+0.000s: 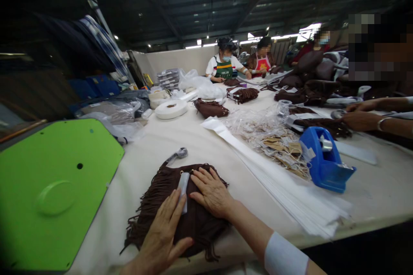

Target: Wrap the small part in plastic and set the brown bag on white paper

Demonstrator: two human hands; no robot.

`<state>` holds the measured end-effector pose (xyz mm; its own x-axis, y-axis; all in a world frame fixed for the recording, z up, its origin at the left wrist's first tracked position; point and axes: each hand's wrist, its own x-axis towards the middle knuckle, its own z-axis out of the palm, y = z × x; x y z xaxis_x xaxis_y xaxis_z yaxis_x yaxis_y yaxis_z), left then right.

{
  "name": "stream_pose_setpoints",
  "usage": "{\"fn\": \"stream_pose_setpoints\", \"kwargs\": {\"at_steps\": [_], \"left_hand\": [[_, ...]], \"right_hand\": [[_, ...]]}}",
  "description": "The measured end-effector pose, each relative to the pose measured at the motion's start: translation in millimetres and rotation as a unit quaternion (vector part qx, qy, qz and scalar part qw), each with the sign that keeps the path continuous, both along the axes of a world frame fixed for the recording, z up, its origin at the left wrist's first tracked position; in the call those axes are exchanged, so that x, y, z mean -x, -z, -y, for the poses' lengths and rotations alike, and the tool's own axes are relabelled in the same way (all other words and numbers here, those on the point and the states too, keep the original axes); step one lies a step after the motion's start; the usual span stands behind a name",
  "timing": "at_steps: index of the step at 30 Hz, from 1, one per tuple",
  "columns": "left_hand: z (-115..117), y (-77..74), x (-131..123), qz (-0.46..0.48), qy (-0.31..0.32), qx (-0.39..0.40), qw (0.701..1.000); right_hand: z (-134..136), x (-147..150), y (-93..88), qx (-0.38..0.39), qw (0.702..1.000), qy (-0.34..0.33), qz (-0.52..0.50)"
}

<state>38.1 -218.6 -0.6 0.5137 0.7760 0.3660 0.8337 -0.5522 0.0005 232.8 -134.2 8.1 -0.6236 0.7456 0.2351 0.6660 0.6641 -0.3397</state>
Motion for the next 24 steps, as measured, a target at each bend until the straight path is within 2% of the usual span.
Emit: {"fn": "stream_pose_setpoints", "kwargs": {"at_steps": [4, 7, 9, 11, 14, 16, 18, 21, 24], "left_hand": [[-26, 14.1, -15, 0.019, -0.022, -0.042, 0.999], [-46, 17.5, -24, 0.029, -0.044, -0.067, 0.996], [-50, 18.8, -27, 0.021, -0.046, -0.086, 0.995], [-48, 20.0, -28, 0.009, -0.042, -0.099, 0.994], [-44, 21.3, -29, -0.004, -0.045, -0.119, 0.992], [-44, 22.8, -30, -0.017, -0.042, -0.143, 0.989], [-47, 26.0, -27, -0.030, -0.026, -0.180, 0.983], [-55, 34.7, -19, -0.039, 0.013, -0.229, 0.973], [-63, 44.2, -10, -0.037, 0.044, -0.219, 0.974]], "right_hand": [[-31, -3, 0.8, -0.005, 1.000, -0.014, 0.013], [-52, -5, -5.6, -0.005, 1.000, -0.017, 0.015], [-56, -9, -10.5, -0.003, 1.000, -0.016, 0.015], [-49, -14, -11.9, -0.003, 1.000, 0.000, 0.011], [-23, -24, -3.7, 0.001, 0.997, 0.069, -0.014], [-3, -29, 5.2, 0.024, 0.994, 0.104, -0.017], [13, -32, 10.9, 0.059, 0.993, 0.106, -0.003], [21, -37, 9.5, 0.091, 0.991, 0.098, -0.002], [18, -55, 6.5, 0.045, 0.986, 0.149, -0.050]]}}
